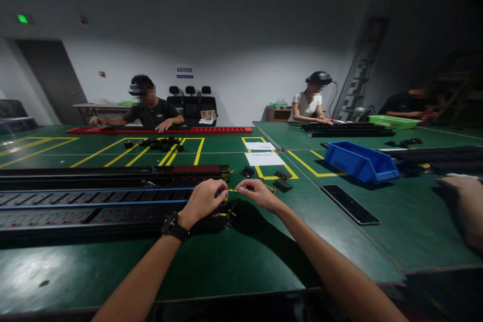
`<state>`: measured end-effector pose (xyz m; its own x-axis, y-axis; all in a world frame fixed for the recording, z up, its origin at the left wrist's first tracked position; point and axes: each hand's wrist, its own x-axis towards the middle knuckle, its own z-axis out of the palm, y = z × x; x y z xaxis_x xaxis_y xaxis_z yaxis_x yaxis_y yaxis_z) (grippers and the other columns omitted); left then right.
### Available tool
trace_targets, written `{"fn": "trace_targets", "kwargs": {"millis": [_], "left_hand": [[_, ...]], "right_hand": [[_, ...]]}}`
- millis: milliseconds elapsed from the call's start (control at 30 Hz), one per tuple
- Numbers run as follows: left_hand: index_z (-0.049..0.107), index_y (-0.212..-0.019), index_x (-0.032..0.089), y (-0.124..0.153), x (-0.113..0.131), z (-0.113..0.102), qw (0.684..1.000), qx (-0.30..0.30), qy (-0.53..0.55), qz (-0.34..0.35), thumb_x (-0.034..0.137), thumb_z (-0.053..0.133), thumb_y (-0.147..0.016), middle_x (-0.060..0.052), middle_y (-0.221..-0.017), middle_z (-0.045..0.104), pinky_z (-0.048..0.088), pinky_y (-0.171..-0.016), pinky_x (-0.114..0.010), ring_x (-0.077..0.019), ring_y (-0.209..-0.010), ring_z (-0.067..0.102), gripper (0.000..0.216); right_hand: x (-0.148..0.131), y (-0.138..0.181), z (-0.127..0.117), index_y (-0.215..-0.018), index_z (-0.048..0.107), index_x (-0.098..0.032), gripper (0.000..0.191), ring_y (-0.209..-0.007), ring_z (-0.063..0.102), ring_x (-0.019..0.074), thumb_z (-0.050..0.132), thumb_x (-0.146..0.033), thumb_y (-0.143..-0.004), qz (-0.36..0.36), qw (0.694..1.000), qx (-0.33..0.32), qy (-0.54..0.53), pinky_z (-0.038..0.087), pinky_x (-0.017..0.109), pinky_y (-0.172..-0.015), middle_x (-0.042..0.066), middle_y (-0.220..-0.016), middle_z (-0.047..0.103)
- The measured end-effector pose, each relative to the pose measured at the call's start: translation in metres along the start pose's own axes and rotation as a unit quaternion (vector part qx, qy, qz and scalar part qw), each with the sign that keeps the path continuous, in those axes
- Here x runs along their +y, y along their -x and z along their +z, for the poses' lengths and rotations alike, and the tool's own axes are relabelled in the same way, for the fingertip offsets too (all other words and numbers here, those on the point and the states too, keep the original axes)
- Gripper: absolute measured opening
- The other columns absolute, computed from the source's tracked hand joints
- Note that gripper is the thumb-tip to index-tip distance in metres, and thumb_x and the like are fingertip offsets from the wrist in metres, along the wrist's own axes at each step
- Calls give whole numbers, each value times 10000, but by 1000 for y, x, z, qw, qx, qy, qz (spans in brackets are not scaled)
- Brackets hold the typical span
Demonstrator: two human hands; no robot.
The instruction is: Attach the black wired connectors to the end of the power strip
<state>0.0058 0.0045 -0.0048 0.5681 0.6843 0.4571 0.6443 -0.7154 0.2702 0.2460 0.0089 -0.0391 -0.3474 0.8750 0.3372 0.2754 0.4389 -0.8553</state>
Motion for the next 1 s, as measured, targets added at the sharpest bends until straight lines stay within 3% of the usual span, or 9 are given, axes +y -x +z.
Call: {"fn": "trace_targets", "kwargs": {"millis": [267,500,1000], "left_hand": [[667,-972,223,1,-1,-1,1000,7,-15,3,291,590,-959,-25,-926,713,500,-789,-303,-188,-876,654,103],[702,-1114,249,1,-5,3,999,15,-18,31,234,597,-958,-33,-1080,753,536,-894,-350,-213,-1026,667,189],[689,-1031,238,2,-4,2,999,12,-31,18,254,590,-965,-24,-1028,741,528,-844,-326,-201,-979,668,121]], "right_hand": [[-4,1,1,-971,722,-164,471,-715,554,147,728,-609,-819,18,998,28,-48,417,274,-664,18,-799,659],[-16,3,2,-906,697,-171,539,-661,520,133,695,-700,-804,55,995,18,-82,395,262,-614,19,-776,637],[-8,0,5,-899,724,-177,610,-620,528,126,610,-772,-826,79,987,41,-133,414,263,-600,16,-738,628]]}}
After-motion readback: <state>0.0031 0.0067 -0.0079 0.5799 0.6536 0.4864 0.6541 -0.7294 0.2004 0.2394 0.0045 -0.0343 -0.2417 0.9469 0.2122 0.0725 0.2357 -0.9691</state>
